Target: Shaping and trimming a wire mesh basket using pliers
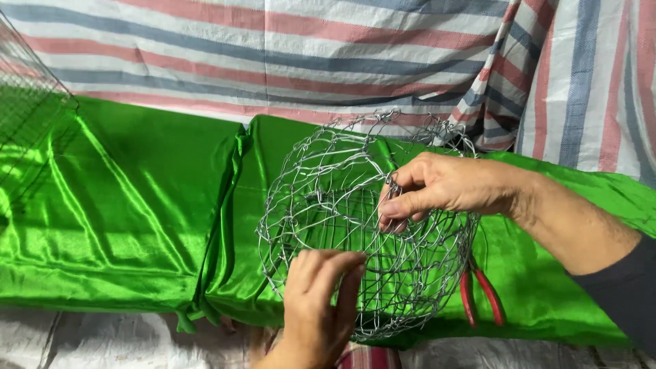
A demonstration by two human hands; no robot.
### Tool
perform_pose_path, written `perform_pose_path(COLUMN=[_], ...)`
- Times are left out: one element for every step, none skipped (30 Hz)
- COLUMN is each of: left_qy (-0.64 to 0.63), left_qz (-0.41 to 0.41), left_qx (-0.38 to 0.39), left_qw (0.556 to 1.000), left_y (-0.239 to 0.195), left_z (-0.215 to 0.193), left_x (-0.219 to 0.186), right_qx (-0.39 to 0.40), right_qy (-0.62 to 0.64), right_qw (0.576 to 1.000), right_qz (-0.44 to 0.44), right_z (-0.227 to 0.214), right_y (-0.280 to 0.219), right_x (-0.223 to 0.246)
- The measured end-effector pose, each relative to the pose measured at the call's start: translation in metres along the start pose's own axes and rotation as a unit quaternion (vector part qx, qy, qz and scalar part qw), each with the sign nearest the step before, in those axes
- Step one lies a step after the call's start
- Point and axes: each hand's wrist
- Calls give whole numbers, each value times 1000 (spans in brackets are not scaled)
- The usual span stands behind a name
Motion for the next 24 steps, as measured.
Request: perform_pose_path(left_qy=[26, 52, 55, 43, 31, 34, -63, -160, -160, -193, -226, -226, -224, -222, -222, -259, -294, -298, -220, -139, -141, -110, -79, -77], left_qz=[-5, -8, -11, -16, -22, -24, -133, -235, -237, -248, -258, -258, -263, -268, -269, -302, -334, -337, -328, -319, -322, -284, -244, -246], left_qx=[42, 83, 80, 85, 90, 88, 187, 281, 278, 293, 307, 307, 332, 358, 358, 355, 351, 346, 359, 368, 361, 353, 344, 339], left_qw=[999, 995, 995, 995, 995, 995, 971, 917, 917, 903, 888, 888, 878, 866, 866, 846, 824, 823, 846, 863, 863, 885, 903, 905], left_y=[-2, -2, 0, 2, 3, 6, 8, 11, 12, 14, 16, 17, 18, 19, 21, 23, 25, 31, 37, 42, 41, 41, 41, 40], left_z=[-2, -3, -5, -7, -10, -13, -16, -19, -18, -18, -17, -16, -15, -14, -12, -10, -7, -9, -11, -14, -15, -16, -18, -18], left_x=[-2, -5, -7, -8, -10, -13, -16, -19, -18, -17, -17, -14, -11, -9, -4, 0, 5, -3, -10, -16, -16, -17, -18, -18], right_qx=[5, 10, 14, 14, 15, 19, 19, 18, 21, 24, 26, 26, 32, 39, 39, 44, 50, 55, 42, 30, 36, 32, 28, 32], right_qy=[5, 9, 8, 14, 21, 20, 21, 21, 20, 22, 25, 25, 18, 12, 12, 13, 14, 10, 17, 22, 18, 12, 7, 4], right_qw=[1000, 1000, 1000, 1000, 1000, 1000, 1000, 1000, 1000, 999, 999, 999, 999, 998, 998, 998, 998, 998, 999, 999, 999, 999, 999, 999], right_qz=[-6, -16, -17, -8, 1, 0, -3, -5, -4, -11, -17, -18, -29, -40, -40, -42, -44, -41, -29, -20, -19, -19, -20, -22], right_z=[0, -1, -2, -2, -2, -2, -2, -3, -4, -5, -6, -7, -8, -8, -8, -9, -9, -8, -7, -5, -4, -3, -2, 0], right_y=[1, 1, 1, 2, 3, 4, 5, 5, 6, 7, 8, 8, 8, 8, 8, 8, 8, 7, 6, 7, 6, 7, 7, 6], right_x=[-1, -1, -1, -1, -1, -3, -5, -7, -10, -12, -14, -16, -18, -20, -21, -21, -21, -19, -17, -14, -14, -13, -13, -10])
Point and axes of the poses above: each hand's wrist, its own y-axis towards the middle knuckle, its own z-axis out of the palm, x = y × z, and after that the axes turned 6 degrees about -z, right-handed
